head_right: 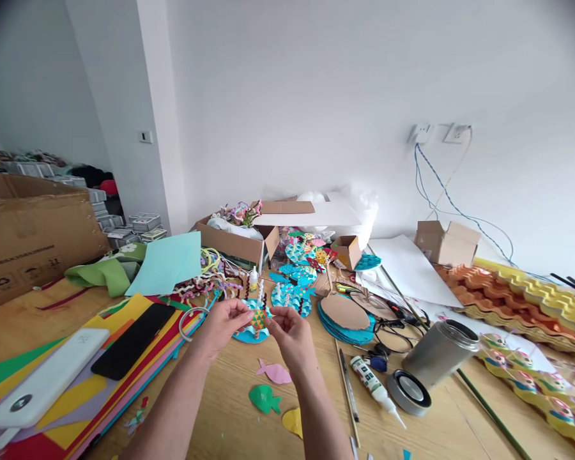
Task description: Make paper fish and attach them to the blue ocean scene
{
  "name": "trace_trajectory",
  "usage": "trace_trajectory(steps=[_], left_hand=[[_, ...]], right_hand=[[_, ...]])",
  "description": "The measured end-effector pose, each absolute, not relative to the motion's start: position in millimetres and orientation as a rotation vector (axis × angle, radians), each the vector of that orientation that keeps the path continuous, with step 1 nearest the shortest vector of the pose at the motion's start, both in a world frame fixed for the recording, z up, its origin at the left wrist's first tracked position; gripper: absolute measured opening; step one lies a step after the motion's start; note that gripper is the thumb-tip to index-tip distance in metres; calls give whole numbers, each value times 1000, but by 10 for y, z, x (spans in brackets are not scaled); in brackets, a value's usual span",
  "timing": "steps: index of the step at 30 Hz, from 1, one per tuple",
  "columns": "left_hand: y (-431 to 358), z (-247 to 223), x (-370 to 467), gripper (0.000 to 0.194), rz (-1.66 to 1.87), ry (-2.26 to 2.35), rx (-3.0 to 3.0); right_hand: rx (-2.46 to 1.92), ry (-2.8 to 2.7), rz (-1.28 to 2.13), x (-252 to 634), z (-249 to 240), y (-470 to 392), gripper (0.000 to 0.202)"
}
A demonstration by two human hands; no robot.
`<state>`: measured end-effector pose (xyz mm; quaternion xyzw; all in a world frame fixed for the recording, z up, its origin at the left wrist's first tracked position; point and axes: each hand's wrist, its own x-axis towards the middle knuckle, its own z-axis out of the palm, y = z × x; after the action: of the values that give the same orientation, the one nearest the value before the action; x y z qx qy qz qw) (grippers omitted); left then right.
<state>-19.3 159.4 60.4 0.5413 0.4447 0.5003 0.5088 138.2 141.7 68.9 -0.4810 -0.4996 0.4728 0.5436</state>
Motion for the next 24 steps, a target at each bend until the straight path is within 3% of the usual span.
trace_trajectory(steps=[13,24], left_hand=[[1625,534,-92,44,1194,1007,1225],[1601,584,-72,40,1262,1022,1193]], right_hand=[[-1100,-1228,997,1374,704,1407,47],[-1099,-1186,1015,1389,679,1419,48]])
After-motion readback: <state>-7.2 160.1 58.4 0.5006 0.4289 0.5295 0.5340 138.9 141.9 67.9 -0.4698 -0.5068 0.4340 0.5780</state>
